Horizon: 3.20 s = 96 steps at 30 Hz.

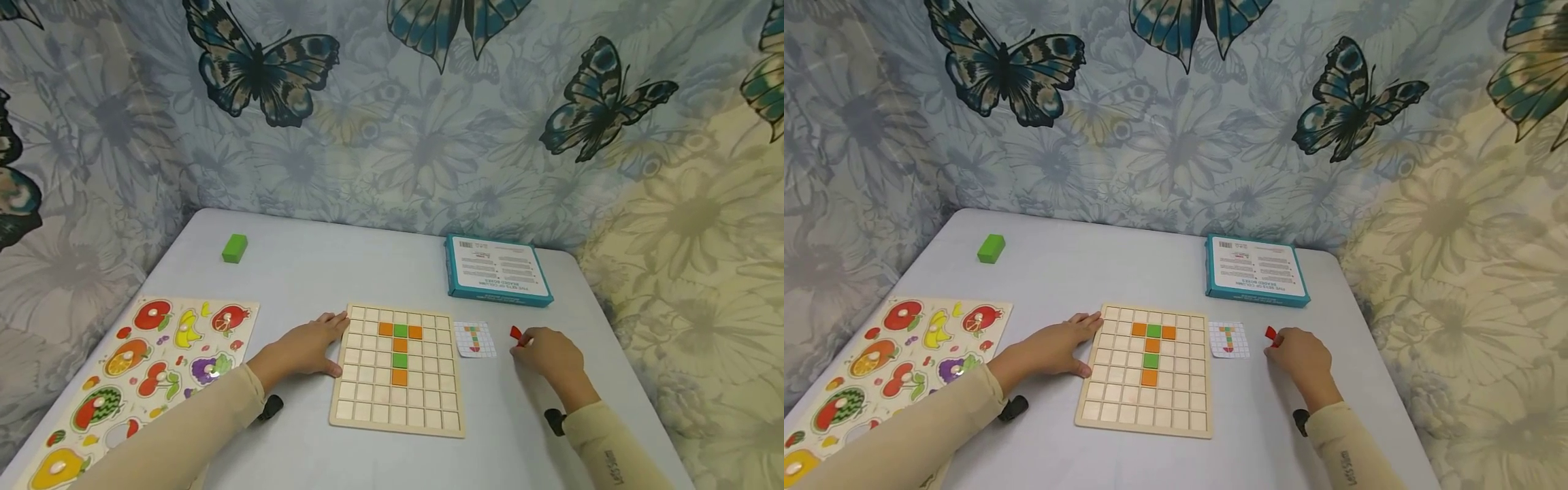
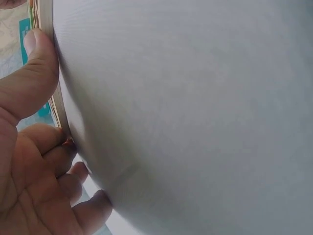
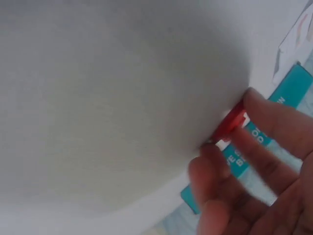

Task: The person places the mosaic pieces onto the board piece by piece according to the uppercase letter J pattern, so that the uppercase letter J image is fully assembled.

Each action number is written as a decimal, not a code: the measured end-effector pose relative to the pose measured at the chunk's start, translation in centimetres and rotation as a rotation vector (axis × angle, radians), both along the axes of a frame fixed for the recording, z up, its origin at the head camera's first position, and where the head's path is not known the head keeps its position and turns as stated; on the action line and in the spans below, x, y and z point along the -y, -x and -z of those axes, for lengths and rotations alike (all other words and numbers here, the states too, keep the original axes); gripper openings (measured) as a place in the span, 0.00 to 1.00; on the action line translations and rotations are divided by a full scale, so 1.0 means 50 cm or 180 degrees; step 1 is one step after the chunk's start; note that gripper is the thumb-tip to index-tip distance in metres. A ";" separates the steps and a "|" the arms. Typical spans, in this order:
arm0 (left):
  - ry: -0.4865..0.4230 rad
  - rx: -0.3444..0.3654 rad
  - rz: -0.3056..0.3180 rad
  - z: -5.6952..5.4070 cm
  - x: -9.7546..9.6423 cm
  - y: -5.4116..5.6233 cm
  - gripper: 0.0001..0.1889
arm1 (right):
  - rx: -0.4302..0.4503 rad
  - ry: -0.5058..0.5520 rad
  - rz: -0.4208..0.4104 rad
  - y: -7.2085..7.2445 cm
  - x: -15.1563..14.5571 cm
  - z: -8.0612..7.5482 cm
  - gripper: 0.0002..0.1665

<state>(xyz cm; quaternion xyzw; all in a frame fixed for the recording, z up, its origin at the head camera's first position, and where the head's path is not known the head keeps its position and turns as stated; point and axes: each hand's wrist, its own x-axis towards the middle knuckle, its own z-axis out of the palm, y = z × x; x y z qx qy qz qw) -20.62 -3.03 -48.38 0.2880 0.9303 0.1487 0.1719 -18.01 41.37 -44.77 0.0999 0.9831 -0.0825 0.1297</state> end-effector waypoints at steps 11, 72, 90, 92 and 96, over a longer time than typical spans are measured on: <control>0.0042 -0.0012 0.0019 0.001 -0.002 0.001 0.53 | -0.0151 0.0297 0.0034 -0.026 -0.016 0.004 0.30; 0.0014 0.0036 -0.0006 -0.002 -0.003 -0.003 0.53 | -0.0705 0.0602 -0.1754 -0.133 0.376 0.036 0.06; 0.0022 0.0060 -0.0008 0.001 -0.002 -0.003 0.53 | -0.0918 0.0324 -0.0978 -0.044 0.221 -0.021 0.03; 0.0031 0.0043 -0.0015 0.002 -0.002 -0.001 0.53 | -0.0866 0.0130 -0.0844 -0.012 0.160 -0.021 0.07; 0.0018 0.0049 -0.0029 0.005 -0.002 -0.001 0.53 | -0.0468 -0.0022 -0.0703 0.030 0.060 -0.008 0.20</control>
